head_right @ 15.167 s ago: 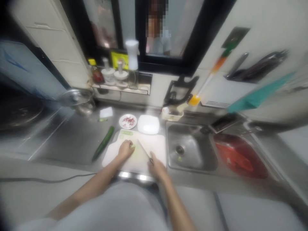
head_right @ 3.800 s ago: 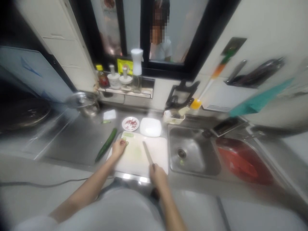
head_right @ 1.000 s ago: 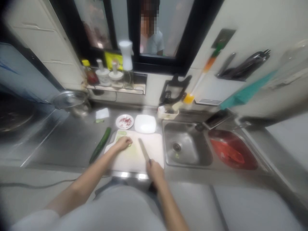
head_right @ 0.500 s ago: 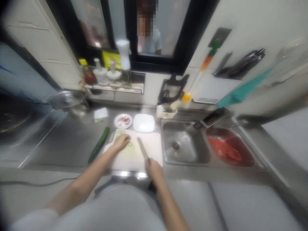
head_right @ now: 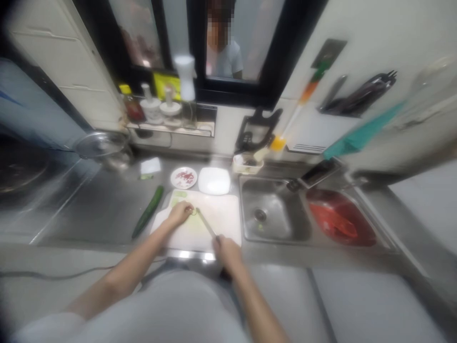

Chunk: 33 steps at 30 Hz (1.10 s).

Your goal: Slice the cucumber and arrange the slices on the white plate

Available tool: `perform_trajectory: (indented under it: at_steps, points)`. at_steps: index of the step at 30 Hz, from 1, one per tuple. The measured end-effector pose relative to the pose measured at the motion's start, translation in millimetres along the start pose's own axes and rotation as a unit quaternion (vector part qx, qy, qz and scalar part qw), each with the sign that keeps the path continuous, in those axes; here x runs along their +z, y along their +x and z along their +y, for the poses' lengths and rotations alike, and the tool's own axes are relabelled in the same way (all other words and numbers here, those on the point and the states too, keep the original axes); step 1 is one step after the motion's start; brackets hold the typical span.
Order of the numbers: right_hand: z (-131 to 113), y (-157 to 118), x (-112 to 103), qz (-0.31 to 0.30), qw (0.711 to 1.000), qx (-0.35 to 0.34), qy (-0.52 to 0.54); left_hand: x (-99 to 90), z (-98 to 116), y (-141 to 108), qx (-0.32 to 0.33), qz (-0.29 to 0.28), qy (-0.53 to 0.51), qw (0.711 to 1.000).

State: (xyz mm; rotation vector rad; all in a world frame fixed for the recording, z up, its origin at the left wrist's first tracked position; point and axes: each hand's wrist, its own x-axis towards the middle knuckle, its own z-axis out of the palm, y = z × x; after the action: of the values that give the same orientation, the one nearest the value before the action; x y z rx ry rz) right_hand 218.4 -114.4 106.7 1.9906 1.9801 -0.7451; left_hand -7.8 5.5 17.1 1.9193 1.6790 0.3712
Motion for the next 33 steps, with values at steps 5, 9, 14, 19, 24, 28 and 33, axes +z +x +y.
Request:
perform_trajectory:
  at_steps: [5, 9, 14, 19, 24, 28, 33]
  points:
    - [-3.8, -4.5, 2.5, -0.009, 1.0, -0.005, -0.019, 0.8, -2.3, 2.5, -0.012, 0.0, -0.033, 0.999]
    - [-4.8, -6.1, 2.8, -0.018, 1.0, 0.0, -0.016, 2.0, -0.6, 3.6, -0.039, 0.007, -0.039, 0.998]
    - [-8.2, -7.4, 1.5, -0.025, 0.999, 0.006, -0.023, 3.4, -0.1, 5.2, -0.061, 0.014, -0.042, 0.997]
    - [-10.9, -8.7, 0.4, -0.046, 0.998, 0.012, -0.036, 5.9, -1.8, 6.3, -0.072, 0.022, -0.051, 0.996]
    - [-9.6, -8.1, 0.0, -0.056, 0.997, 0.008, -0.045, 8.1, -3.4, 7.0, -0.077, 0.027, -0.054, 0.995]
    - [-9.4, -5.9, 0.6, -0.059, 0.997, 0.008, -0.05, 9.0, -4.1, 7.2, -0.075, 0.029, -0.056, 0.995]
    - [-9.1, -3.2, -0.9, -0.059, 0.997, 0.0, -0.05, 8.1, -3.2, 6.7, -0.078, 0.025, -0.06, 0.995]
